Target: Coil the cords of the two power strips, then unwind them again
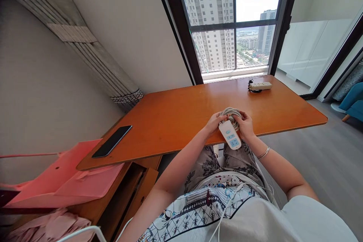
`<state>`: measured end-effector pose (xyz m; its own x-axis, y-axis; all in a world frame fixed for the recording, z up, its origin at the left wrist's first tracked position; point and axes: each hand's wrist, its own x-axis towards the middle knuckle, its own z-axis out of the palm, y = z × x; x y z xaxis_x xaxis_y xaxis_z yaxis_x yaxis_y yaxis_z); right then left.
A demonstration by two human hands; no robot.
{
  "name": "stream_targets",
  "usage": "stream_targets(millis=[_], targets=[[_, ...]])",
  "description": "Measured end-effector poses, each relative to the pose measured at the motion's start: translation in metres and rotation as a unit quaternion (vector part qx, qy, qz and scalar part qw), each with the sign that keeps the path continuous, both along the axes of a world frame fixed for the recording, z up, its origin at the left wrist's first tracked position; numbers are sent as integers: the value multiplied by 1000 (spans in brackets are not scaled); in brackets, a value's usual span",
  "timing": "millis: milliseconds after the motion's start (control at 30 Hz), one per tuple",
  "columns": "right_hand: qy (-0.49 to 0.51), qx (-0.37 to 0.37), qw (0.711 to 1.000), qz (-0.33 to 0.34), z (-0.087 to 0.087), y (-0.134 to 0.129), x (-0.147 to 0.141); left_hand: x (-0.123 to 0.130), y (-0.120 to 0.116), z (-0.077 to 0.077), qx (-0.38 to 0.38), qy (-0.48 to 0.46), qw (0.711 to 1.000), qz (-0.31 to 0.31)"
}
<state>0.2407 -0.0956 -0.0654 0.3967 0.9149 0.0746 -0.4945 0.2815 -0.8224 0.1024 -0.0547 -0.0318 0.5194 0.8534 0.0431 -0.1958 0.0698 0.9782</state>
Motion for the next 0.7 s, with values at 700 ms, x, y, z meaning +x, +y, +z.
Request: stream_targets(millis=[700], targets=[[-162,-32,927,336,19,5,53,15,-1,-8,-60,-5,998,-6]])
